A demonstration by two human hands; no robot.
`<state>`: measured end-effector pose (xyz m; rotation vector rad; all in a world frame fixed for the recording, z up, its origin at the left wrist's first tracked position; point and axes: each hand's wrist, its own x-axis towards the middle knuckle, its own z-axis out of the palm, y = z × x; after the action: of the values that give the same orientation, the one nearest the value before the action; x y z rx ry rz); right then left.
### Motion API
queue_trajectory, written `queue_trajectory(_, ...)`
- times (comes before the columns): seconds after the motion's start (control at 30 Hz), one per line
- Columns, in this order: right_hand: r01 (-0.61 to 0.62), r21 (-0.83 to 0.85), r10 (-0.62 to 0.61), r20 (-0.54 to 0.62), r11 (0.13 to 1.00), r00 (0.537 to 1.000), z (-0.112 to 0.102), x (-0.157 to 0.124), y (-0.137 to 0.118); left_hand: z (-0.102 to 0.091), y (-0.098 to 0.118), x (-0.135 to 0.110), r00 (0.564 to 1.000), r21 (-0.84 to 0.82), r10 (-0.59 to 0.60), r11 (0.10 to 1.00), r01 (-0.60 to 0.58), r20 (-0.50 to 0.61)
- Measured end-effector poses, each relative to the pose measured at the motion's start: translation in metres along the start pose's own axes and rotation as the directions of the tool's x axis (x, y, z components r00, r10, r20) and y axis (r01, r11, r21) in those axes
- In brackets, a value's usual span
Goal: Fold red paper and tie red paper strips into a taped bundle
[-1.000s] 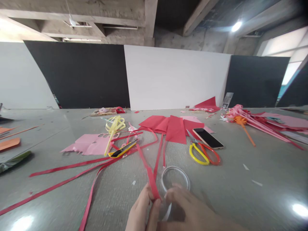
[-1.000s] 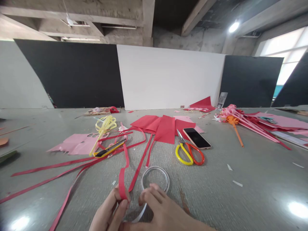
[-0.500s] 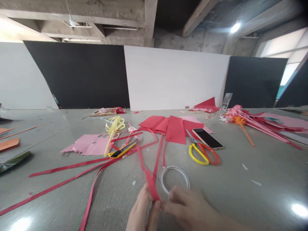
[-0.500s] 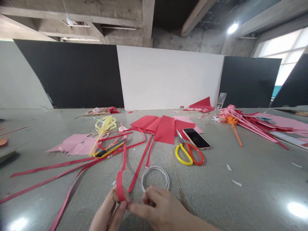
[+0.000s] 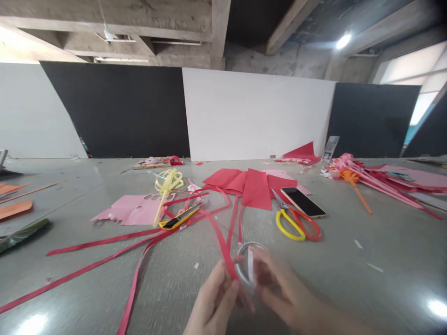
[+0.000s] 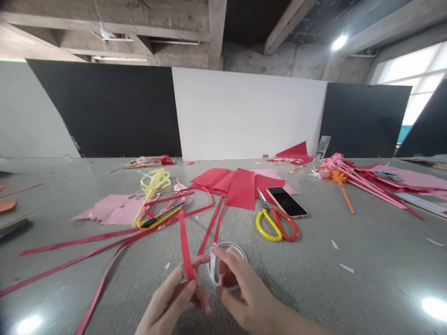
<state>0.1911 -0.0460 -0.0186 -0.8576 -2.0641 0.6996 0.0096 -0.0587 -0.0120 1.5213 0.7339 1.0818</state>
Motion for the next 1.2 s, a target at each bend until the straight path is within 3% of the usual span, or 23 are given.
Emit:
queue_trajectory(0.17, 0.005, 0.073, -0.009, 0.054, 0.997, 0.999, -0.001, 0.002, 0.001, -0.001, 0.004, 0.005, 0.994, -0.014, -0.062, 0.998, 0.064, 0.093)
queue_trajectory(0.4, -0.126, 0.208, 0.12, 0.043, 0.97, 0.992, 0.003, 0.001, 0.005, -0.003, -0.005, 0.007, 0.998, -0.017, -0.053, 0.998, 0.054, 0.03)
queue_trajectory(0.6, -0.172, 0.46, 0.154, 0.077, 0.871, 0.985, 0.009, 0.0, 0.002, -0.003, -0.007, 0.007, 0.997, -0.091, -0.076, 0.993, 0.077, 0.014)
queue_trajectory(0.77, -0.233, 0.527, 0.213, 0.1, 0.817, 0.972, 0.012, 0.002, -0.005, -0.005, -0.012, 0.009, 0.995, -0.137, -0.098, 0.986, 0.097, 0.0)
queue_trajectory(1.03, -0.309, 0.668, 0.281, 0.152, 0.677, 0.947, 0.021, -0.005, 0.007, -0.006, -0.008, 0.011, 0.984, -0.163, -0.178, 0.972, 0.171, -0.026)
queue_trajectory(1.1, -0.333, 0.627, 0.321, 0.137, 0.705, 0.937, 0.013, -0.003, 0.004, -0.007, -0.007, 0.008, 0.987, -0.157, -0.158, 0.975, 0.155, -0.004)
queue_trajectory(1.2, -0.279, 0.36, 0.251, 0.124, 0.89, 0.96, -0.006, 0.002, -0.007, -0.009, -0.006, 0.005, 0.991, -0.166, -0.137, 0.977, 0.137, 0.01)
